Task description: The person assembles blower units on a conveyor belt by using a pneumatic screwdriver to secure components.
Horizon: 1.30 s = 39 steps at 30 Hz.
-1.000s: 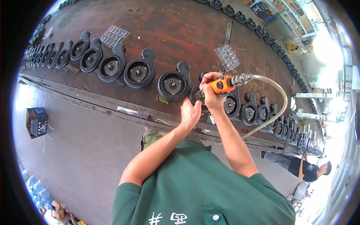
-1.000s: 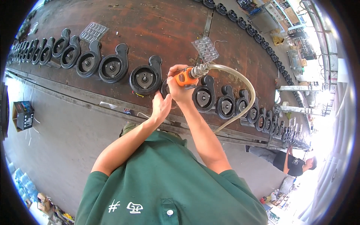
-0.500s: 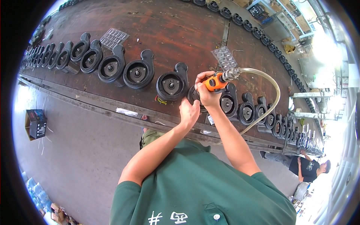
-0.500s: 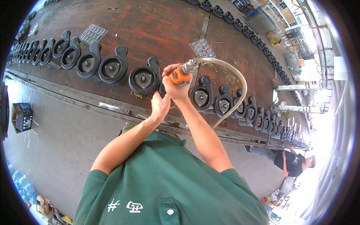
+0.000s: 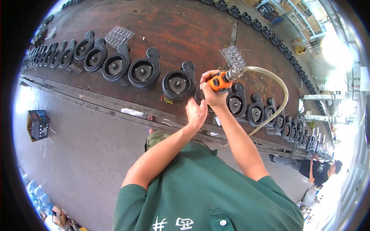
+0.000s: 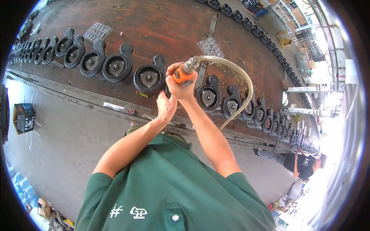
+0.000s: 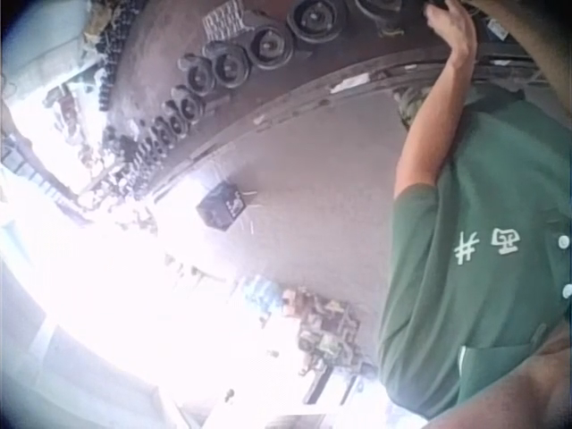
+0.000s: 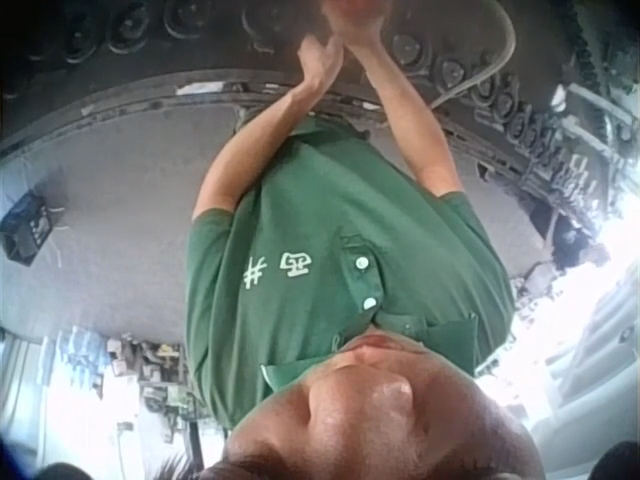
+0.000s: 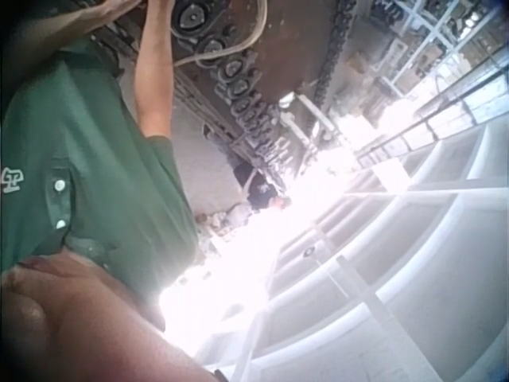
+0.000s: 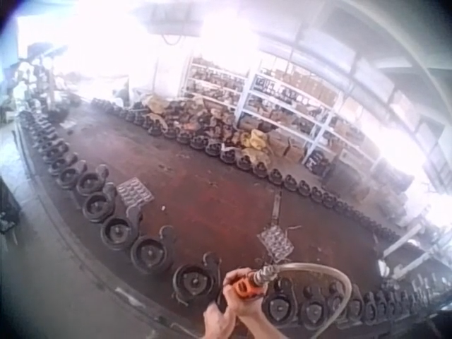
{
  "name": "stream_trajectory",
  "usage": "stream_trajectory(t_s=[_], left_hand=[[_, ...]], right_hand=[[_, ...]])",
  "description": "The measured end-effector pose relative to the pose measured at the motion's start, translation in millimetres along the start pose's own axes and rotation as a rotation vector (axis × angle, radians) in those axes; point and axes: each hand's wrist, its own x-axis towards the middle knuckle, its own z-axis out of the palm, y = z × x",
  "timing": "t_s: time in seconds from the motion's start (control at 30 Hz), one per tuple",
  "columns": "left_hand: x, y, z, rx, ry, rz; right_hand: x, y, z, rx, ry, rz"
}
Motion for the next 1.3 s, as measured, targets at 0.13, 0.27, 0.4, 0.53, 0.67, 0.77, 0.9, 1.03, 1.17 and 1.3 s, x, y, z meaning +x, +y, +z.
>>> stream_trajectory(t_s=[0.13, 0.27, 0.4, 0.53, 0.67, 0.77, 0.9, 1.03, 1.17, 1.3], left_hand=[[-5.9, 16.2, -2.1, 0.025, 0.005, -0.032], [-0.5, 6.4, 1.4, -0.029, 0.004, -0.037], [3.2, 1.8, -0.4, -0.039, -0.037, 0.000], [0.2, 15.0, -3.7, -0.175, -0.130, -0.128], [-5.0, 21.5, -2.6, -0.187, -0.090, -0.129], [-4.1, 20.8, -2.5, -0.212, -0.091, -0.127], [-1.7, 18.7, -2.3, -0.210, -0.100, -0.131], [-0.1, 13.0, -0.4, -0.222, -0.068, -0.096], [1.0, 15.4, -3.8, -0.179, -0.148, -0.150], [-0.9, 14.3, -3.2, -0.144, -0.098, -0.139]], right_hand=[[-1.1, -5.2, 2.6, -0.010, 0.035, -0.001], [2.2, -20.1, 8.7, 0.001, 0.054, 0.001], [-20.2, -28.4, -11.1, -0.068, 0.085, -0.071], [-33.9, -37.0, -34.0, -0.087, 0.120, -0.074], [-40.8, -39.4, -45.3, -0.033, 0.186, -0.042], [-42.9, -34.6, -46.7, 0.006, 0.219, -0.034], [-45.2, -33.5, -47.1, -0.006, 0.217, -0.003], [-45.8, -29.0, -50.1, 0.000, 0.173, -0.022], [-45.6, -29.0, -52.0, -0.004, 0.166, -0.022], [-46.6, -32.6, -49.8, 0.021, 0.166, 0.001]])
